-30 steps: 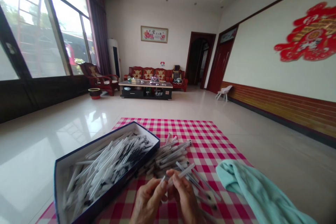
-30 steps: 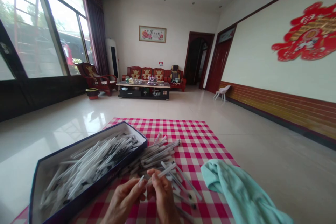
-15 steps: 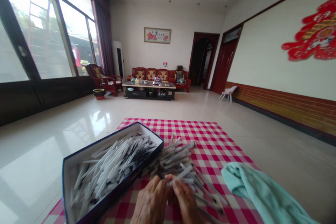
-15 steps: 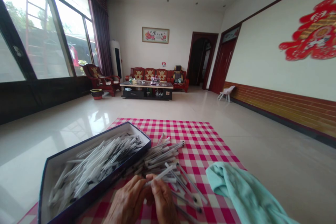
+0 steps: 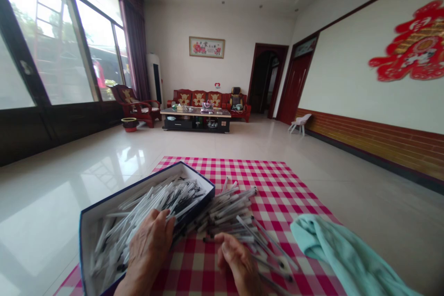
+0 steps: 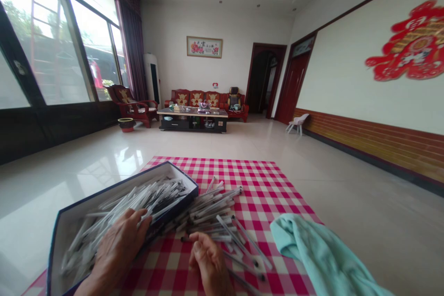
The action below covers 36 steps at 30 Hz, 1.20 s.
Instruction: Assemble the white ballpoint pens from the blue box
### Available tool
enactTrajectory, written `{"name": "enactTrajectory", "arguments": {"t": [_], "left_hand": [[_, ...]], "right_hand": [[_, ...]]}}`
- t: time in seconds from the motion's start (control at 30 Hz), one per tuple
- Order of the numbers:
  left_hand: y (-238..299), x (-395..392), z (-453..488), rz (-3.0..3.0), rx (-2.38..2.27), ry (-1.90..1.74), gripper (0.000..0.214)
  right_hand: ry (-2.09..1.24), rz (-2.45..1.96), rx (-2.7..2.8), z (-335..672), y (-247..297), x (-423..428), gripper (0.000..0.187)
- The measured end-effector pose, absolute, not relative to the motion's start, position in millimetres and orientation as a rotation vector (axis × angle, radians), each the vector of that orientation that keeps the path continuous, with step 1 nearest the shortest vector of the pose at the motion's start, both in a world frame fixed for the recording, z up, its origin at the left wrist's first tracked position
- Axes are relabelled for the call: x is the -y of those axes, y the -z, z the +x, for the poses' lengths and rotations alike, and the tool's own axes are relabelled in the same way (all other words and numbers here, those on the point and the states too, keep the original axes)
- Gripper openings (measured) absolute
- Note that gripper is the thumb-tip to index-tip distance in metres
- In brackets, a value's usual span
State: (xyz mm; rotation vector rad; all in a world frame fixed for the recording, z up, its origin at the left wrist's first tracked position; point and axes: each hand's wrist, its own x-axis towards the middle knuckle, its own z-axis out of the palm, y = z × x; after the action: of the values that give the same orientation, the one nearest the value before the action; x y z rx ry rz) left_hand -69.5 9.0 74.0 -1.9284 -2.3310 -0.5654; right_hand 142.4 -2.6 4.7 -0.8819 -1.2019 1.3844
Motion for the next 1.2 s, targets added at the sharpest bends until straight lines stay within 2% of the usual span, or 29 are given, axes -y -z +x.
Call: {"name": "enactTrajectory", "arguments": {"t": [0.33, 0.4, 0.57, 0.67, 0.8, 1.2], "left_hand": [[-79, -6, -68, -1.956, 2.258, 0.603, 0.031], [-79, -6, -65, -1.94, 2.213, 0.657, 0.03], [-71, -4, -48, -2.04, 2.077, 0.82, 0.026], [-62, 1, -33, -2.18, 1.982, 0.846, 0.028], [-53, 7, -17, -2.317, 1.906, 0.79, 0.03], [-40, 8, -8, -2.36, 1.814, 0.88, 0.029]], "right_hand": [[-1.304, -0.941, 1.231, 140, -7, 7, 0.04], [-1.136, -1.011, 1.274, 146, -10, 3, 0.035], [-0.471, -1.201, 1.404, 185, -33, -16, 0.017], [-0.283, -1.424, 1.559, 215, -42, -25, 0.011], [-0.284, -1.622, 1.74, 243, -44, -26, 0.011], [-0.294, -1.748, 1.806, 242, -45, -19, 0.015]]}}
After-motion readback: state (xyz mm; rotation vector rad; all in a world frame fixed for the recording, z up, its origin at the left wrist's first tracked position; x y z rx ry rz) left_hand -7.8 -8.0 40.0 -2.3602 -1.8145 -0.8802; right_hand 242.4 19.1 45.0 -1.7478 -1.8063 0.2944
